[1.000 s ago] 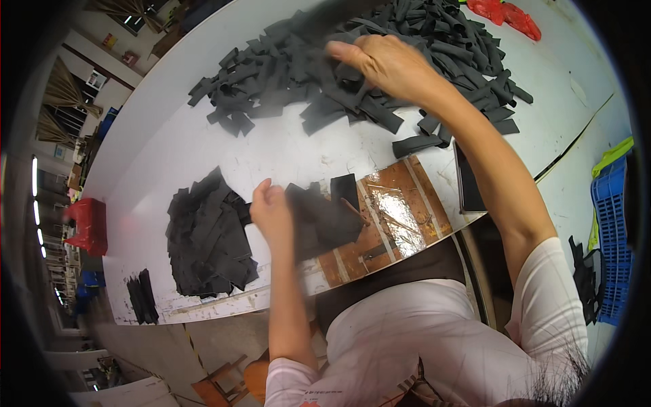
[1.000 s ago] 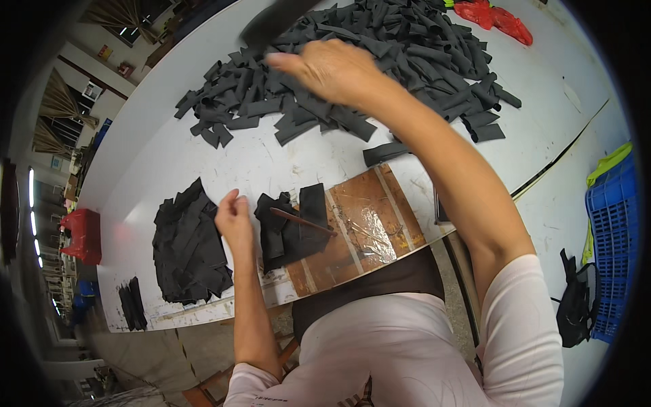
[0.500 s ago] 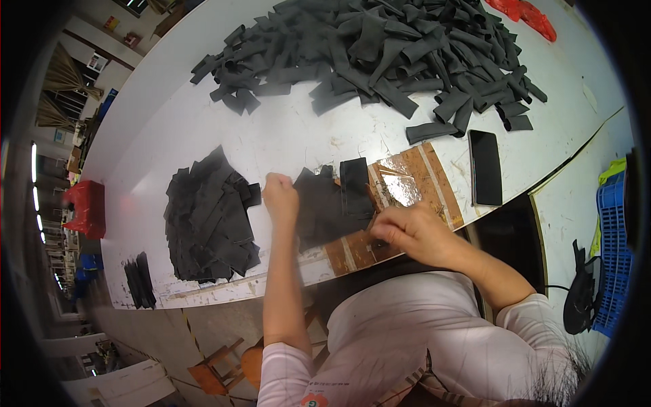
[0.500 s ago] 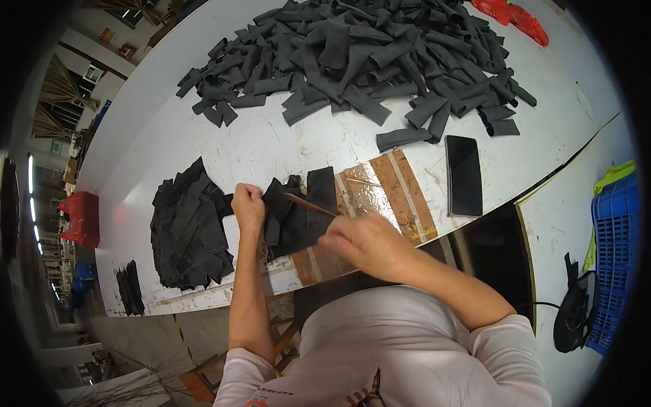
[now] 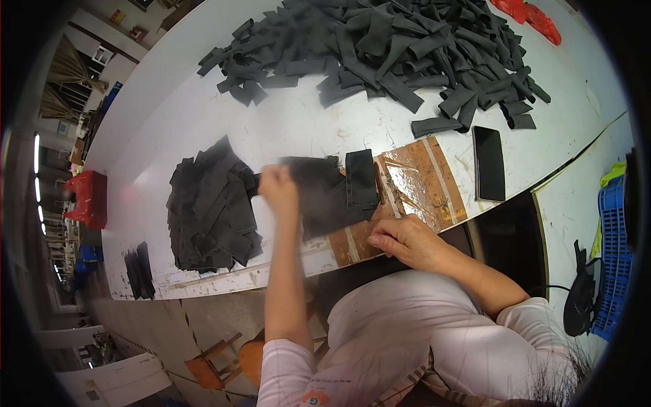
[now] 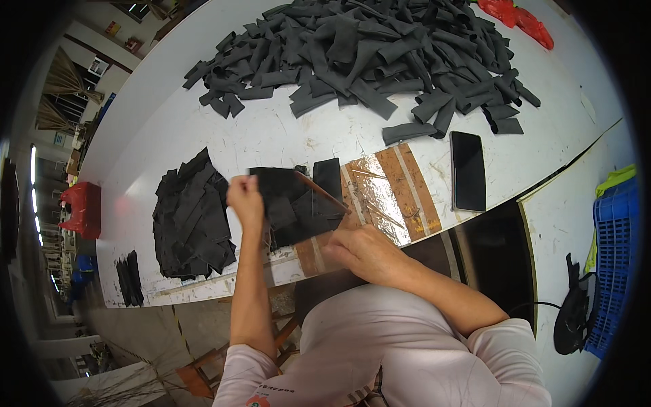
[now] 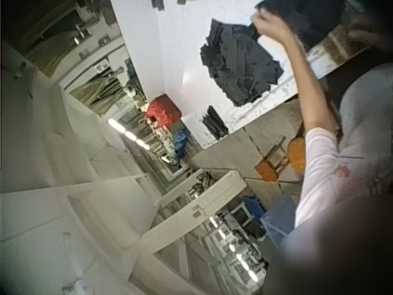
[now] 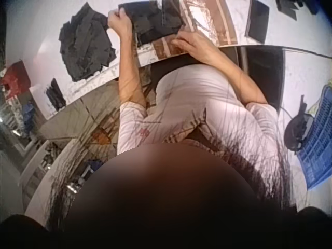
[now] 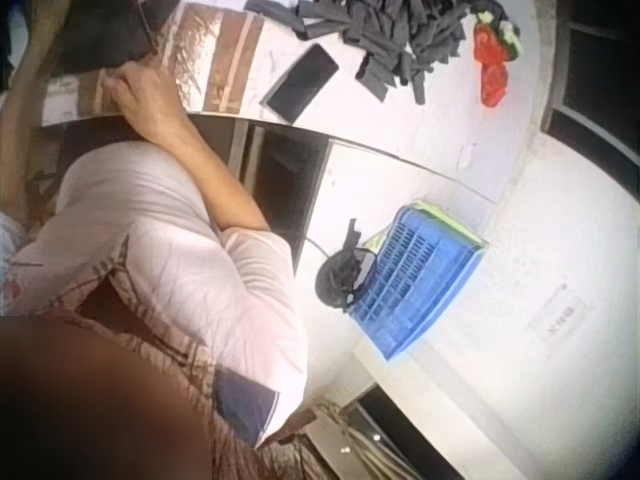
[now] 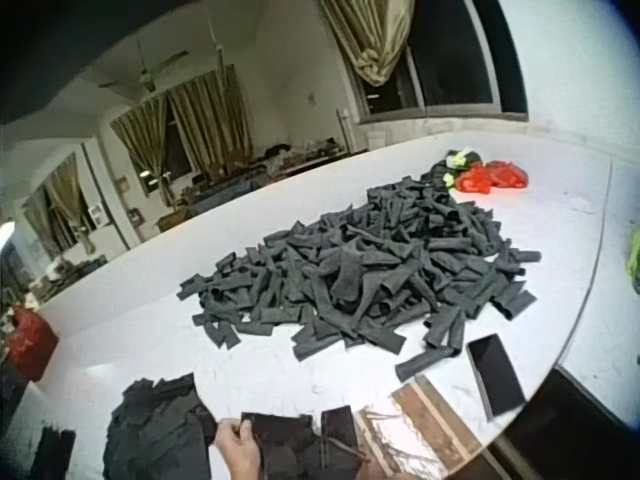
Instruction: The person is preparing small black foam or rubber pieces, likely for manufacturing, by peeling or separating them on a workbench.
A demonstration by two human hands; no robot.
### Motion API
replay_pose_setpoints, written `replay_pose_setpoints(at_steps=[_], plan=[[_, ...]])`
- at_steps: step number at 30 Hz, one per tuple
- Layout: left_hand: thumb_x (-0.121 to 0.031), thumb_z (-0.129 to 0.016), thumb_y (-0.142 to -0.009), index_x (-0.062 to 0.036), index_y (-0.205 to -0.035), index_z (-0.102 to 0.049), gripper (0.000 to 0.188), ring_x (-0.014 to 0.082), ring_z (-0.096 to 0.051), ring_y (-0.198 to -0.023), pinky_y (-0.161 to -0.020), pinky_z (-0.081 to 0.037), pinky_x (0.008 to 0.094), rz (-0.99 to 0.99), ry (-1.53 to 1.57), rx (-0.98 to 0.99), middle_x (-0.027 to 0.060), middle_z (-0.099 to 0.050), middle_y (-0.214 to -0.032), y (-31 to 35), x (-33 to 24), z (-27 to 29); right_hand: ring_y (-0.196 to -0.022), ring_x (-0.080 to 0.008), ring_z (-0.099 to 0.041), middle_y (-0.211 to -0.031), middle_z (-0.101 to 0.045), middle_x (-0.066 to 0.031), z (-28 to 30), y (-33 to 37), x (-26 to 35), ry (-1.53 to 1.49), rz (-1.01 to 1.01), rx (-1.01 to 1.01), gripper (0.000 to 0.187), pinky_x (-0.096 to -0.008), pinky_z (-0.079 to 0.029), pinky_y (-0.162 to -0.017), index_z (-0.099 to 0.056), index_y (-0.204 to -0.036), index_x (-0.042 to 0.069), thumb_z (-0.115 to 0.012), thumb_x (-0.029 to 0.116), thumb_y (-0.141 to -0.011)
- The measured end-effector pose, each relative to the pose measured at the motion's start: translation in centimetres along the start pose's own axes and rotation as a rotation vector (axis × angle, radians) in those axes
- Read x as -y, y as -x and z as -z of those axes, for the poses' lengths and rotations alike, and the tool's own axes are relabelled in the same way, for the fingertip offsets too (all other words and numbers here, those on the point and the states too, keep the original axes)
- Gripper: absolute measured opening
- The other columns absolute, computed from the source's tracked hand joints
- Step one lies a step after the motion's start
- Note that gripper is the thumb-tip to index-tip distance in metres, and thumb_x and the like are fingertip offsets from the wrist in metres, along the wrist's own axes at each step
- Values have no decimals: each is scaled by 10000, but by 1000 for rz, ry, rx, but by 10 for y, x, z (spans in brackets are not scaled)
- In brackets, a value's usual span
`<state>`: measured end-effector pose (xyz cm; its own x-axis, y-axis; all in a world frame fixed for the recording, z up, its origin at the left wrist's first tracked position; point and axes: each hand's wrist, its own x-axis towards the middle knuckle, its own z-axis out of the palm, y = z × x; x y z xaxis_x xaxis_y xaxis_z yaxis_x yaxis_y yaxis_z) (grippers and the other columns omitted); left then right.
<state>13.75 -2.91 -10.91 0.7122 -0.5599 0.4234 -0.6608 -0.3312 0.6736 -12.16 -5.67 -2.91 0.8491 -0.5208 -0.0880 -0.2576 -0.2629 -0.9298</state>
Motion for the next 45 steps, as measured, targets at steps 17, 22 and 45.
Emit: replay_pose_setpoints(at_steps=[17,22,45], plan=[[-144,-490,-862,-17,-898,-495,132,163,-563,-731,-612,-475,250,707,1188,0,90,-576,-854,88,-53,21,-575,-77,-471,-659,-521,-42,-56,-69,-5,-511,141,-473,143,-218,-365,-508,-596,-821,-26,-579,109,-774],[-151,-539,-824,-48,-917,-484,150,97,-490,-739,-594,-440,276,713,1065,76,10,-493,-825,81,-51,22,-613,-84,-418,-685,-455,-23,-54,-78,-4,-453,148,-500,124,-228,-339,-529,-580,-770,-17,-576,105,-787],[-171,-531,-836,7,-990,-513,236,114,-558,-664,-552,-443,208,599,921,131,86,-582,-853,56,-86,75,-534,-213,-497,-632,-504,-89,-44,-91,1,137,462,-599,74,-291,-381,-465,-572,-704,-6,-637,12,-673]])
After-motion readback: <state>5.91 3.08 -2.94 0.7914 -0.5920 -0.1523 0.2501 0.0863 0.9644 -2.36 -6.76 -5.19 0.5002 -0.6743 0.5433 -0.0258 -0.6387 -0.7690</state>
